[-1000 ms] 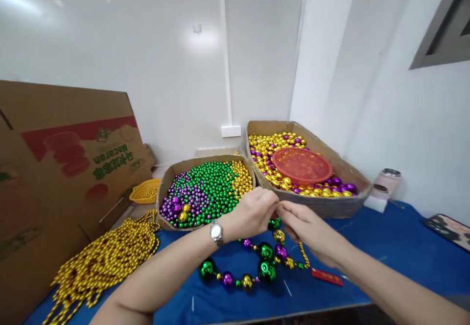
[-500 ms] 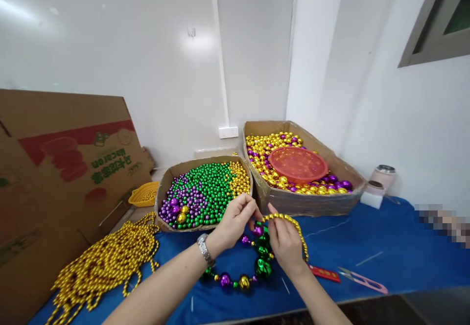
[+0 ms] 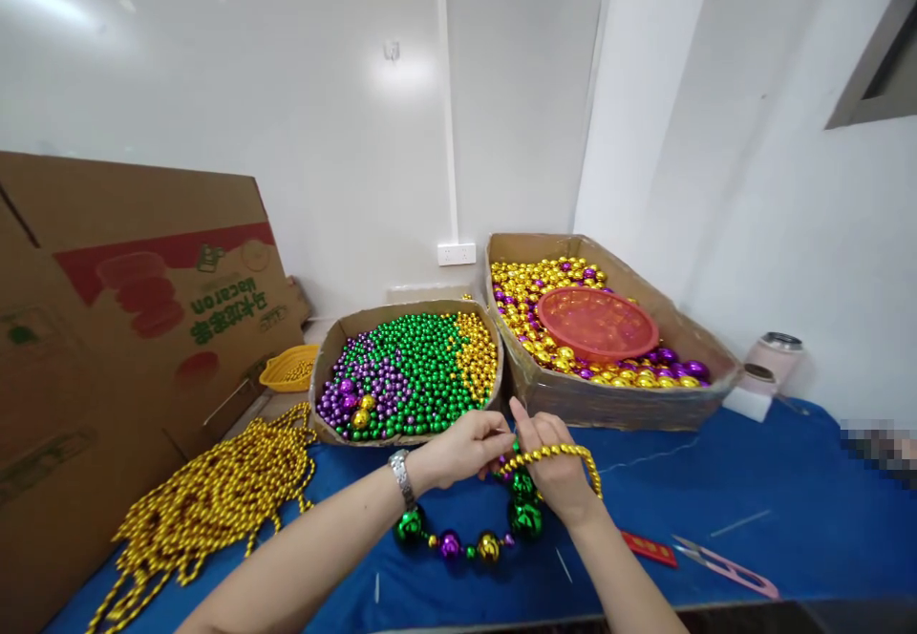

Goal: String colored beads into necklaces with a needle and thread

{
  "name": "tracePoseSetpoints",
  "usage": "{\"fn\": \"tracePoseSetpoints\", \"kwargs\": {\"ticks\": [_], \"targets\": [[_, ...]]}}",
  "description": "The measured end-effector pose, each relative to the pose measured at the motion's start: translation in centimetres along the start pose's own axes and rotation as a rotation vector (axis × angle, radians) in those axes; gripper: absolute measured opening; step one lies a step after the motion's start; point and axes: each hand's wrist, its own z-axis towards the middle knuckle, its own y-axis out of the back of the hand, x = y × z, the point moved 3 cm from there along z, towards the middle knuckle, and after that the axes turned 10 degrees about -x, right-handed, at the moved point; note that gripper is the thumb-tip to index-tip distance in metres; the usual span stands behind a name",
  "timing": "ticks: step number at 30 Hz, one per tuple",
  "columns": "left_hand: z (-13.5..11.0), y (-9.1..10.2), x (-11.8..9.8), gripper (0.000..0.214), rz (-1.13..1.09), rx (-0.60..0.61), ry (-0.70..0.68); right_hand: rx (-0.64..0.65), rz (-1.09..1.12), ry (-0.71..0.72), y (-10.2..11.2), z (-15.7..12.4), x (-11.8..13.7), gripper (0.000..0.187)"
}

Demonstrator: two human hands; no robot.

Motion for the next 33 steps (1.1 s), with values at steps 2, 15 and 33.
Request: {"fn": "tracePoseSetpoints", "kwargs": {"ticks": [2,15,33], "targets": [[0.1,0.2,-0.1,0.036,-0.015,-0.043,-0.031,0.008,-0.016,-0.028,-0.3,0.1,0.1,0.053],[-1.1,2.7,-0.1,0.031,-0.028,-0.327,-0.235,0.401,0.715,-0.374,4.5,-1.1,8.2,0.029],[-4.4,0.0,1.9,0.027,0.216,-0.301,-0.263,-0.009,1.076,-1.391,-0.1,-0.7,5.9,0.027]]}}
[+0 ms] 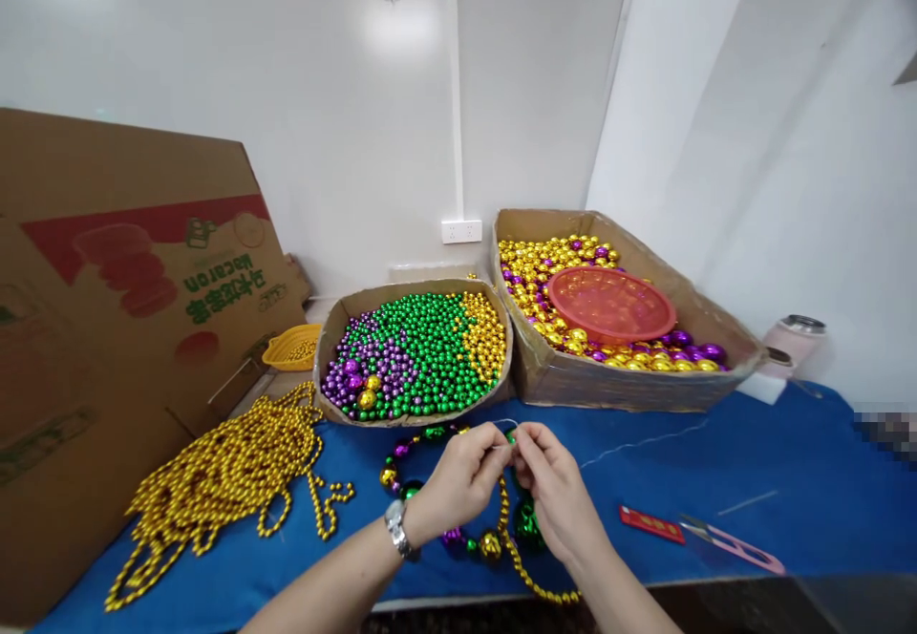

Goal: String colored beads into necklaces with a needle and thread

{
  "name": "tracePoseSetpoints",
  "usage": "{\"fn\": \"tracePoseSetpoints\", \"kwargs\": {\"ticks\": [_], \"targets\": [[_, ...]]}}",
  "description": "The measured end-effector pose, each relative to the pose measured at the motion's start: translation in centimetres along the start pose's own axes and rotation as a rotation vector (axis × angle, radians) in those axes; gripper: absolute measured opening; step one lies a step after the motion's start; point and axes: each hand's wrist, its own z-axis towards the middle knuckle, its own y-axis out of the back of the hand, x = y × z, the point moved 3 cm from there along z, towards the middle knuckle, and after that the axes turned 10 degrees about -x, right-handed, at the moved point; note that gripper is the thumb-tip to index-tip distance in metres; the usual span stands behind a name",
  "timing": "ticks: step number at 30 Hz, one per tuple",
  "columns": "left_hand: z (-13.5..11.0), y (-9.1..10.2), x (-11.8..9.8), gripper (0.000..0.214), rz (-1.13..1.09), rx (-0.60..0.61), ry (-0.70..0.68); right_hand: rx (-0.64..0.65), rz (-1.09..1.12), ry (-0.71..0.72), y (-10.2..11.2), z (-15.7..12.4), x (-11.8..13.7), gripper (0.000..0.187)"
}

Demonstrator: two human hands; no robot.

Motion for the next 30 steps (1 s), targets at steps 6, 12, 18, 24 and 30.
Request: {"fn": "tracePoseSetpoints", "kwargs": {"ticks": [6,12,18,24,30], "targets": [[0.1,-0.1,1.9,0.03,-0.392,-0.128,0.224,0.02,0.177,-0.052,0.8,0.9,0.2,0.029],[0.2,-0.8,4.2,0.032,-0.631,-0.164,0.419,0.06,0.173,-0.072,1.1,1.5,-1.7,0.028],[0.3,-0.8,4.8,0.025,-0.647,-0.131,0.446,0.13,0.0,-0.009,1.3,1.7,-2.2,0.021],[0.4,-0.6,5.0,0.024,-0.603,-0.156,0.401,0.225,-0.142,0.065,1.1,2.4,-1.3,0.026],[0.5,-0.4,4.2,0.018,-0.557,-0.18,0.315,0.353,-0.319,0.138,0.3,2.4,-0.8,0.031]]}}
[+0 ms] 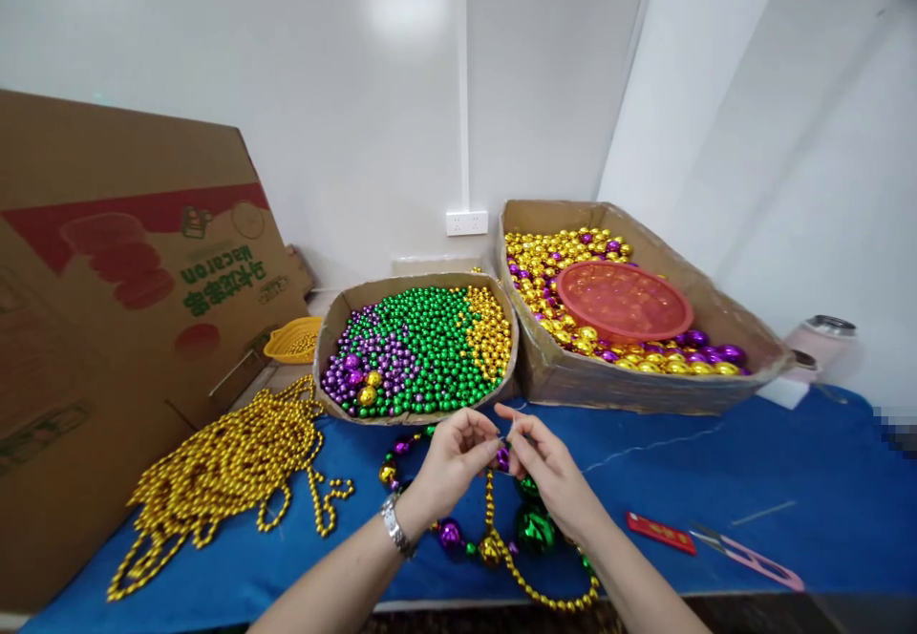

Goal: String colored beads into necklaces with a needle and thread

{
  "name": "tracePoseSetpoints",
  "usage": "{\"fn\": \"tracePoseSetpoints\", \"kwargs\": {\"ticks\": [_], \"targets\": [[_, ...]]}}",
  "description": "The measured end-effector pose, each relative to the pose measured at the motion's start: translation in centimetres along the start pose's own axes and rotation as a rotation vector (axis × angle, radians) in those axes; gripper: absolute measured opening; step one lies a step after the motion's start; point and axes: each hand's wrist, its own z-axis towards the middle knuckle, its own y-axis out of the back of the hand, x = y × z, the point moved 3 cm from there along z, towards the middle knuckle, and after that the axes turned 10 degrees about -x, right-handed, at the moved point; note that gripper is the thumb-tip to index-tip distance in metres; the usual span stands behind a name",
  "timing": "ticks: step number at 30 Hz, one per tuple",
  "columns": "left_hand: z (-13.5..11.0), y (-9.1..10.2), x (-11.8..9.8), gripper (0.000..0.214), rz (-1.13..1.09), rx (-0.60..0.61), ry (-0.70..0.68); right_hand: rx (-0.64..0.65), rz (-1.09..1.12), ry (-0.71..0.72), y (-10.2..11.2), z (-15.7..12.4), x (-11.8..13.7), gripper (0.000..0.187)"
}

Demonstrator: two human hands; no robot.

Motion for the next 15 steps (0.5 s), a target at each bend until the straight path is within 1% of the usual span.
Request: {"fn": "tracePoseSetpoints", "kwargs": {"ticks": [4,6,8,9,13,15], "targets": [[-0.2,0.0,-0.5,0.014,0.053,0.003,-0.04,0.032,-0.12,0.048,0.0,0.4,0.0,0.03],[-0.2,0.1,-0.7,0.01,0.092,0.015,-0.067,0.037,-0.208,0.092,0.5,0.7,0.2,0.027],[-0.3,0.2,-1.0,0.007,0.139,0.046,-0.122,0.051,-0.307,0.148,1.1,0.9,0.7,0.023],[-0.3,0.2,-1.2,0.008,0.176,0.068,-0.171,0.066,-0.354,0.179,1.4,0.9,1.0,0.022],[-0.7,0.2,-1.9,0.022,0.41,0.123,-0.429,0.149,-0.496,0.284,2.2,0.7,2.1,0.021],[-1.0,0.1,-2.0,0.027,0.525,0.131,-0.511,0.175,-0.543,0.315,2.4,0.5,2.5,0.023]]}}
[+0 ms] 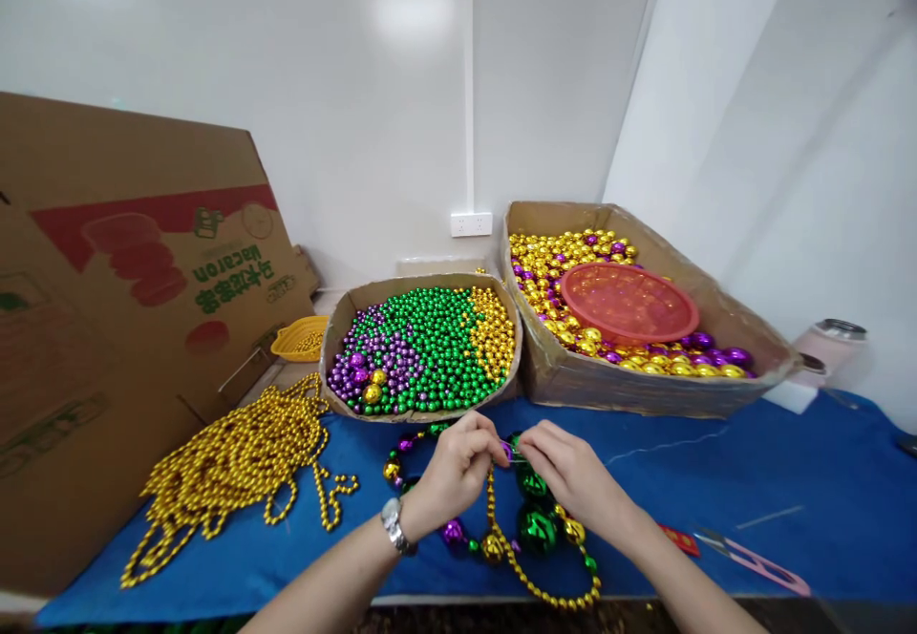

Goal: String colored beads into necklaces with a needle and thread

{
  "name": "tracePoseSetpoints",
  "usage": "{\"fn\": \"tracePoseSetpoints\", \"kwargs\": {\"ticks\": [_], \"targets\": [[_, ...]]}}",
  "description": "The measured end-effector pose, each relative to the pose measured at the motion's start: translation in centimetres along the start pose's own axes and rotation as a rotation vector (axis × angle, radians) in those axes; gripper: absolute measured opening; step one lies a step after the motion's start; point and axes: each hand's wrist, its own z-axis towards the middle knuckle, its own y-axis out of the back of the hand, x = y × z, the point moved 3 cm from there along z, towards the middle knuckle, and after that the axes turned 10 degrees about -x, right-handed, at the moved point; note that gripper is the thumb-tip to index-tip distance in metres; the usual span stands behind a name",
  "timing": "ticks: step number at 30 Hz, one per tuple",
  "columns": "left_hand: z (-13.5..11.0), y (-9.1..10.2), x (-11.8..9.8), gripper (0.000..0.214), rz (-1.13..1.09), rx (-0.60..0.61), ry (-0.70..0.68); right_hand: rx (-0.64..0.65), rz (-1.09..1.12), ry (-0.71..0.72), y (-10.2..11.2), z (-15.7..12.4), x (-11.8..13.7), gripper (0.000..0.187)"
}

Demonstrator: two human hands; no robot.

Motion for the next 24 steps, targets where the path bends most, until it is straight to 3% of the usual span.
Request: {"fn": "tracePoseSetpoints", "kwargs": {"ticks": [7,11,19,24], "targets": [[-0.5,-0.4,-1.1,0.027,0.157,0.064,-0.095,0.023,-0.079,0.053,0.4,-0.2,1.0,0.027],[-0.4,-0.4,-0.8,0.024,0.207,-0.008,-0.128,0.045,-0.109,0.081,0.4,0.1,1.6,0.026],[-0.9,-0.7,0.3,0.014,0.403,-0.052,-0.367,0.037,-0.221,0.069,0.3,0.6,1.4,0.026],[-0.9,-0.6,0.2,0.019,0.415,-0.052,-0.342,0.061,-0.221,0.087,0.2,0.6,1.6,0.026]]}}
